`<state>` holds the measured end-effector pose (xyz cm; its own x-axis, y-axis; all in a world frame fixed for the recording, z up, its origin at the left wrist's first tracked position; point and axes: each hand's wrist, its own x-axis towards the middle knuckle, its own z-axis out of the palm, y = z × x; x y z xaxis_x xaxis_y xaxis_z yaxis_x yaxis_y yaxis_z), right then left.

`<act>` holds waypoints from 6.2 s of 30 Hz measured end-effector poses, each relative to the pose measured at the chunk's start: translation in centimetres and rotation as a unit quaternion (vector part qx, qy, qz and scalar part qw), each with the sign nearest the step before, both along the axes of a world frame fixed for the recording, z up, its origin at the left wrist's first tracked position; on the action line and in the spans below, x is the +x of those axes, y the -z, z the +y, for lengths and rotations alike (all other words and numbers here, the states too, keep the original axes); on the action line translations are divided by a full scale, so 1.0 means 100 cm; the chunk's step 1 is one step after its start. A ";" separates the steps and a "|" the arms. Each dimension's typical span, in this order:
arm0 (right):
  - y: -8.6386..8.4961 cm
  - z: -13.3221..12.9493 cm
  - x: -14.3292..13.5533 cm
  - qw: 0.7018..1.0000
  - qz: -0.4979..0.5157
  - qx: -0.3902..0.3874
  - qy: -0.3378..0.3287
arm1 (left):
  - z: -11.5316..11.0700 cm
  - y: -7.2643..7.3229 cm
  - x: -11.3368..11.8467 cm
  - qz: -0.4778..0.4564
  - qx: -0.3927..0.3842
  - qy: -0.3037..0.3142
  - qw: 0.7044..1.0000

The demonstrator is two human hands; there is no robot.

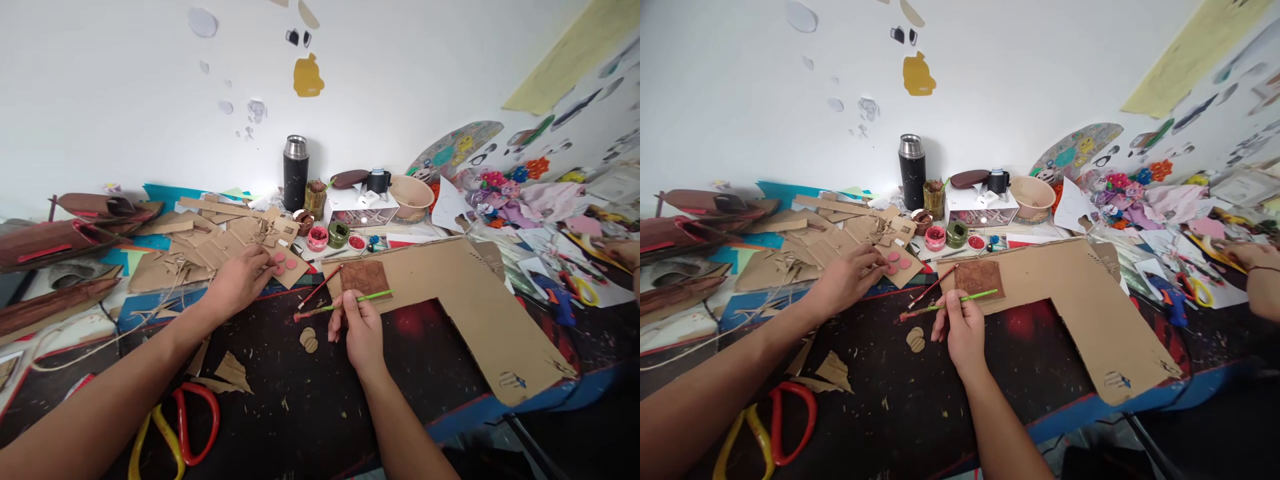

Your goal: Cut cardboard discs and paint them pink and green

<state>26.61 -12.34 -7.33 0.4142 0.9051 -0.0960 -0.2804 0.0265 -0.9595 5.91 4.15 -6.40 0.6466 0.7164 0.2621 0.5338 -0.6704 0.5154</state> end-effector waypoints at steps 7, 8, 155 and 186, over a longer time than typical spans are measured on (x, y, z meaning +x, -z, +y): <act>0.002 -0.001 0.001 1.000 0.003 0.001 0.002 | -0.018 -0.019 -0.020 -0.026 -0.083 -0.056 0.995; 0.002 -0.001 0.001 1.000 0.002 0.002 0.001 | -0.021 -0.021 -0.023 -0.029 -0.105 -0.067 0.992; 0.001 0.002 -0.014 0.999 -0.024 -0.013 0.032 | -0.085 0.024 -0.030 -0.122 -0.181 -0.043 0.975; -0.004 -0.002 -0.013 0.998 -0.006 -0.056 0.020 | -0.087 0.018 -0.029 -0.140 -0.252 -0.056 0.956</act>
